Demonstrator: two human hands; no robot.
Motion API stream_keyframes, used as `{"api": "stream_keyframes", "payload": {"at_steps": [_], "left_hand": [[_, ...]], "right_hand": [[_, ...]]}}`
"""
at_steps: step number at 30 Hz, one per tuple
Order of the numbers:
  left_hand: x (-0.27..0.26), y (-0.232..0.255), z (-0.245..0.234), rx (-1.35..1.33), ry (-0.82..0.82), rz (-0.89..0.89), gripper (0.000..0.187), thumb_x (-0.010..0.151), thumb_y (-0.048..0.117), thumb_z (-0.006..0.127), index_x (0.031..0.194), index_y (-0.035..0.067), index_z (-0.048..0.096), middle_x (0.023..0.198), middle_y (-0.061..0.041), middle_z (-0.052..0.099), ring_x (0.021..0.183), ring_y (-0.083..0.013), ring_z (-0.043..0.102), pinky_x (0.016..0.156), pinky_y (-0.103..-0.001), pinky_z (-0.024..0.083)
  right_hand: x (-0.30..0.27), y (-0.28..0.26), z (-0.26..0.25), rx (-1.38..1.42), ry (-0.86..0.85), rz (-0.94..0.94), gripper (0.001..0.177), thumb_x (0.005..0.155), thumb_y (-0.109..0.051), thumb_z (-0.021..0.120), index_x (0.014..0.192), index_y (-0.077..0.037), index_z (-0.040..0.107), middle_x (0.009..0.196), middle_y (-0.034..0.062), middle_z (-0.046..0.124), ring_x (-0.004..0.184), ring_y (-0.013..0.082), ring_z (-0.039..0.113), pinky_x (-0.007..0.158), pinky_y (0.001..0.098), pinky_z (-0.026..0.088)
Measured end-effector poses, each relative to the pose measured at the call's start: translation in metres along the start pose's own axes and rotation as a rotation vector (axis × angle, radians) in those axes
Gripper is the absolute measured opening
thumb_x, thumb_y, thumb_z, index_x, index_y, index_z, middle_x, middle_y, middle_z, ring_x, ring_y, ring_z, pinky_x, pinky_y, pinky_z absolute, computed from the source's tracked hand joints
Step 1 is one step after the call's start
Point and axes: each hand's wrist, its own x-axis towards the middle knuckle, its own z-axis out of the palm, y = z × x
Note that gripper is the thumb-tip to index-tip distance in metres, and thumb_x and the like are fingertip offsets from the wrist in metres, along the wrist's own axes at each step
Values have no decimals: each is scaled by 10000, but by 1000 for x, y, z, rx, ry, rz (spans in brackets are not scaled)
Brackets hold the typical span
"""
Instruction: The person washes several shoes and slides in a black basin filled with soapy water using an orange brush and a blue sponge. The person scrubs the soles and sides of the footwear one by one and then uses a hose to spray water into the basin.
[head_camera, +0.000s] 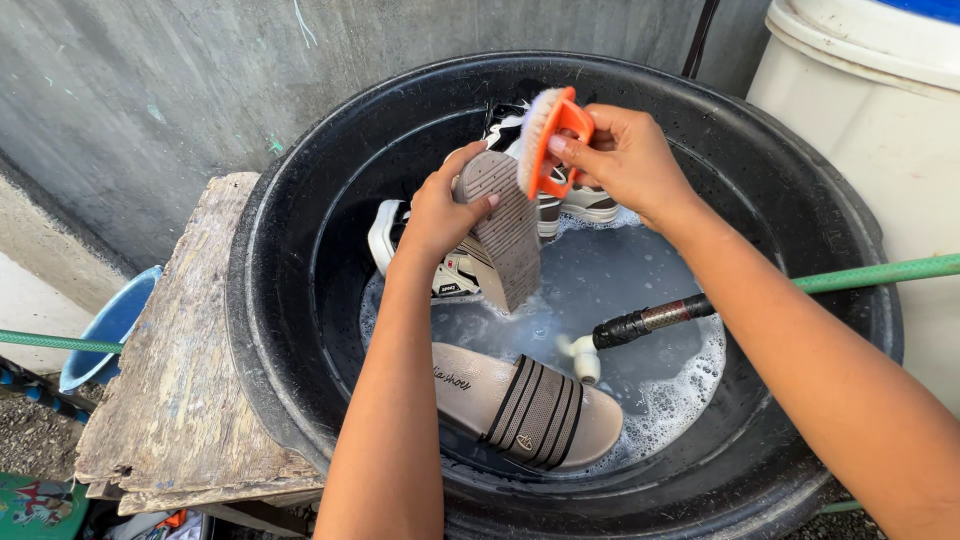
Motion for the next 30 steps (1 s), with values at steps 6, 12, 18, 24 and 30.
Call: {"api": "stream_keyframes", "payload": {"at_steps": [6, 12, 18, 24, 30], "left_hand": [[-1, 5, 0, 6, 26, -103, 684, 785, 131, 816, 1408, 280, 577, 1243, -103, 732, 1135, -267, 730, 944, -379, 583], [0, 1, -2, 69, 46, -29, 715, 763, 117, 845, 1410, 258, 576, 1212, -152, 723, 1120, -294, 717, 946, -399, 570], [1, -7, 4, 90, 49, 9, 714, 768, 122, 837, 1418, 252, 574, 1160, -162, 733, 1078, -301, 733, 930, -402, 575], [-1, -8, 3, 164, 53, -29, 747, 768, 192, 863, 1436, 318, 554, 1125, -208, 679, 1062, -346, 703, 930, -425, 557], [-1, -5, 3, 166, 50, -24, 763, 767, 203, 861, 1444, 338, 536, 1142, -206, 668, 1067, -349, 700, 940, -429, 555]], "right_hand": [[-13, 44, 6, -630, -574, 340, 251, 926, -332, 668, 1036, -125, 757, 850, 63, 768, 710, 174, 722, 673, 384, 596], [-62, 104, 95, -1081, -995, 26, 274, 908, -386, 698, 1127, -222, 695, 1157, 14, 685, 1192, 288, 624, 1031, 759, 331], [-65, 150, 102, -1027, -941, 13, 279, 918, -371, 665, 1161, -234, 682, 1137, 11, 690, 1196, 261, 620, 1017, 824, 284], [-65, 191, 76, -765, -873, 83, 230, 966, -344, 594, 1170, -276, 672, 1129, 58, 692, 1109, 315, 651, 987, 659, 506], [-72, 145, 90, -1083, -1018, 198, 218, 913, -275, 621, 1125, -275, 674, 1141, 55, 703, 1188, 301, 609, 1032, 860, 186]]}}
